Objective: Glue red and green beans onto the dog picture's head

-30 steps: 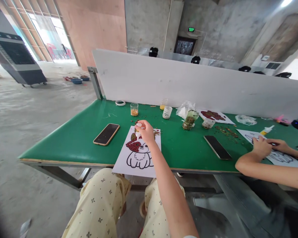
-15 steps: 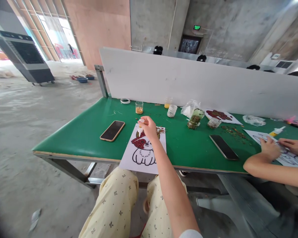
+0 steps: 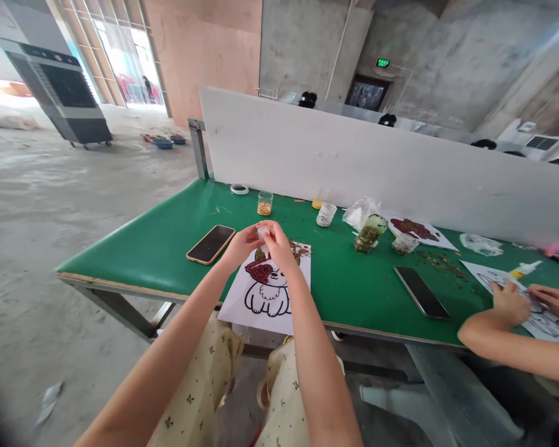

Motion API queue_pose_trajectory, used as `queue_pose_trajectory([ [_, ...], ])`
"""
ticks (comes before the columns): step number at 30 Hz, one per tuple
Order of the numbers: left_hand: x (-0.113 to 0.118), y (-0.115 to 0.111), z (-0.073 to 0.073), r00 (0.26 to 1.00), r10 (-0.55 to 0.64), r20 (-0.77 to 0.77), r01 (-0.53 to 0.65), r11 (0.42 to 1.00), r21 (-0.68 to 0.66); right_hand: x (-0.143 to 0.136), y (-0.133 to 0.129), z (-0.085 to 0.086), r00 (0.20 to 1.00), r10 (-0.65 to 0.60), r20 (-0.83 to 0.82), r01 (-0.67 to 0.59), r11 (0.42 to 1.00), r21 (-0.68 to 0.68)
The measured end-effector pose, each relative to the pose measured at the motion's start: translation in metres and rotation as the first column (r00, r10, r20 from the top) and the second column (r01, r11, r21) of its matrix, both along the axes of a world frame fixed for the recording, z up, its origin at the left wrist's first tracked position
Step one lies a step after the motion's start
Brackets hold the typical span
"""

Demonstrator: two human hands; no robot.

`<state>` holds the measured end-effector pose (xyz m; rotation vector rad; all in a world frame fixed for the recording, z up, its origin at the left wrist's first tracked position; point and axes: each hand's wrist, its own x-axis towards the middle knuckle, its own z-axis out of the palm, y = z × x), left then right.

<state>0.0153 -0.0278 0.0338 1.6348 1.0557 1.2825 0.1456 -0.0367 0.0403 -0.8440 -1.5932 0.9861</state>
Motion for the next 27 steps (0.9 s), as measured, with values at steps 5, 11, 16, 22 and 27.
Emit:
queue_pose_trajectory([
  [5, -0.004, -0.010, -0.014, 0.998, 0.068, -0.007, -0.067, 0.996, 0.062, -0.003, -0.005, 0.005, 0.997, 0.063, 0.035, -0.064, 0.998, 0.015],
  [11, 0.002, -0.011, -0.023, 0.973, 0.174, 0.153, -0.195, 0.972, 0.129, -0.011, -0.004, 0.001, 1.000, -0.002, 0.029, 0.001, 1.000, 0.031],
  [16, 0.000, -0.012, -0.021, 0.972, 0.094, 0.214, -0.135, 0.973, 0.187, -0.008, 0.002, -0.008, 0.998, 0.006, 0.061, -0.001, 0.996, -0.090],
  [22, -0.003, -0.013, -0.015, 0.958, 0.151, 0.246, -0.204, 0.957, 0.208, -0.002, -0.001, -0.001, 0.988, -0.136, 0.071, 0.131, 0.988, 0.080],
  [27, -0.006, -0.016, -0.011, 0.957, 0.005, 0.289, -0.014, 0.999, 0.029, 0.000, -0.006, 0.002, 0.968, -0.181, 0.175, 0.158, 0.978, 0.135],
])
